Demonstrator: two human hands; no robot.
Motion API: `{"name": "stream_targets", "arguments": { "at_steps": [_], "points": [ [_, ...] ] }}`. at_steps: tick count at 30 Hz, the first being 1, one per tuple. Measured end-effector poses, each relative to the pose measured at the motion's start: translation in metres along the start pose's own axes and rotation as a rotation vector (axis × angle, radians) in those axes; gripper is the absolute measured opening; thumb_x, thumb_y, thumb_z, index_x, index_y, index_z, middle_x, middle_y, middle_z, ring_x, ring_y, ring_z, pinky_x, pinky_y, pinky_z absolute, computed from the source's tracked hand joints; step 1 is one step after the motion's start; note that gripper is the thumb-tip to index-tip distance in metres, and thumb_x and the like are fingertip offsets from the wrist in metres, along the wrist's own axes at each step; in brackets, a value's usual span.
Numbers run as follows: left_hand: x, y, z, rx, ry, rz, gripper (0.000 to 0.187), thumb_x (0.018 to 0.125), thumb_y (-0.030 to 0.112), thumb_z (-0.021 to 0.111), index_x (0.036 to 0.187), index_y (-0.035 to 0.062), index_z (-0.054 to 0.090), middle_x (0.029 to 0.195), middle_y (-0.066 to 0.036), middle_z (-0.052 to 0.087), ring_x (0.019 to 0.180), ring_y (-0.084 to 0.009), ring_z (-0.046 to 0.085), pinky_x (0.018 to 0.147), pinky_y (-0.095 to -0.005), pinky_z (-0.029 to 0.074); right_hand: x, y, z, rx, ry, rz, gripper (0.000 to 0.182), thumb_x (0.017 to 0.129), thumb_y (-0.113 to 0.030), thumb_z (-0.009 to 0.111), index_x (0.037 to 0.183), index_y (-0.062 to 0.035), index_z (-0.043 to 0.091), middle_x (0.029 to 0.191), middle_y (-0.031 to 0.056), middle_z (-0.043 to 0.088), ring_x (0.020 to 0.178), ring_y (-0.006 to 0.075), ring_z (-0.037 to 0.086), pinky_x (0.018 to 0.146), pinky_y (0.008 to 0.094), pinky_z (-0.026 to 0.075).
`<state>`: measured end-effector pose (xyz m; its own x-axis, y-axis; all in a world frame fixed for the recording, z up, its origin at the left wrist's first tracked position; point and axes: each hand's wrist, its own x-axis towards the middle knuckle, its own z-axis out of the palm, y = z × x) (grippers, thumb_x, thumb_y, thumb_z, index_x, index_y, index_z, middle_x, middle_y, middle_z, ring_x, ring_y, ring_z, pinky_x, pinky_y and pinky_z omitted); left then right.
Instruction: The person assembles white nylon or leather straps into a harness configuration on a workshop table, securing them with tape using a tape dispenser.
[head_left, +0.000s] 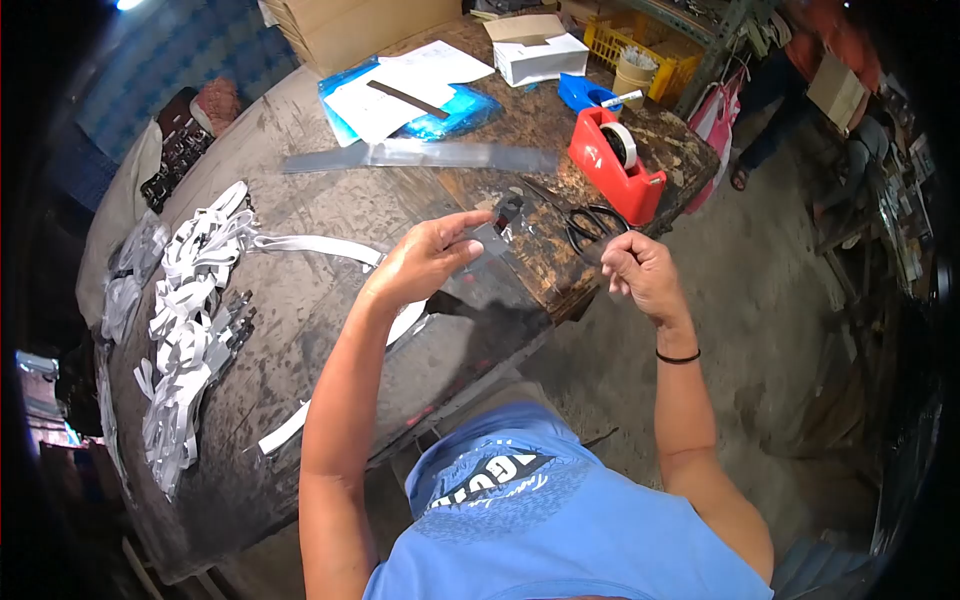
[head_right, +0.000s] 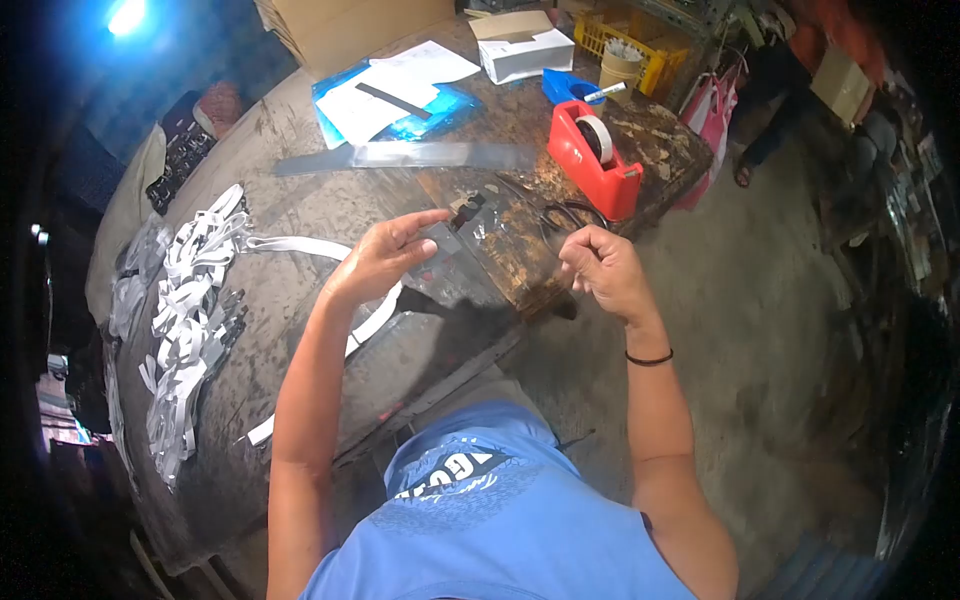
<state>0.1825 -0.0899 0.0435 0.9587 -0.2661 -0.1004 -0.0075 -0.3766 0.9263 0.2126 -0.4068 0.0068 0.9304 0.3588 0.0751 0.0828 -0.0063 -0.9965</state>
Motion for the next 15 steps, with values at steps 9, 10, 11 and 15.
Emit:
{"name": "stream_targets", "arguments": {
  "at_steps": [9, 10, 11, 15],
  "points": [
    [-0.028, 0.003, -0.008, -0.142, -0.04, 0.077, 0.03, 0.096, 0.005, 0.056, 0.126, 0.0033, 0.058, 0.103, 0.0, 0.063, 0.096, -0.0085, 0.058, 0.084, -0.0282, 0.051, 0.034, -0.033, 0.052, 0.18, -0.333, -0.002, 0.021, 0.094, -0.021, 0.065, 0.084, -0.0032, 0.064, 0.146, 0.0135, 0.043, 0.076, 0.0063, 0.061, 0.07, 0.0243, 0.052],
    [-0.031, 0.006, -0.007, -0.115, -0.028, 0.068, 0.031, 0.096, 0.006, 0.057, 0.127, 0.0039, 0.058, 0.103, 0.0, 0.063, 0.096, -0.0092, 0.058, 0.084, -0.0283, 0.051, 0.04, -0.031, 0.057, 0.138, -0.385, -0.071, 0.022, 0.095, -0.022, 0.064, 0.086, -0.0024, 0.065, 0.141, 0.0114, 0.047, 0.084, 0.0081, 0.06, 0.076, 0.0255, 0.051],
    [-0.034, 0.008, -0.007, -0.089, -0.015, 0.059, 0.032, 0.095, 0.006, 0.057, 0.127, 0.0045, 0.058, 0.104, 0.0, 0.063, 0.097, -0.0099, 0.059, 0.084, -0.0284, 0.051, 0.042, -0.032, 0.063, 0.138, -0.395, -0.07, 0.022, 0.095, -0.022, 0.064, 0.086, -0.0024, 0.065, 0.141, 0.0114, 0.047, 0.084, 0.0081, 0.06, 0.076, 0.0255, 0.051],
    [-0.043, 0.011, -0.005, 0.027, 0.118, 0.089, 0.034, 0.095, 0.007, 0.058, 0.128, 0.0047, 0.058, 0.101, -0.001, 0.064, 0.095, -0.0112, 0.059, 0.083, -0.0287, 0.051, 0.042, -0.045, 0.08, 0.009, -0.276, -0.162, 0.021, 0.094, -0.021, 0.066, 0.087, -0.0013, 0.069, 0.123, 0.0092, 0.054, 0.093, 0.0094, 0.057, 0.079, 0.0253, 0.048]
  ]
}}
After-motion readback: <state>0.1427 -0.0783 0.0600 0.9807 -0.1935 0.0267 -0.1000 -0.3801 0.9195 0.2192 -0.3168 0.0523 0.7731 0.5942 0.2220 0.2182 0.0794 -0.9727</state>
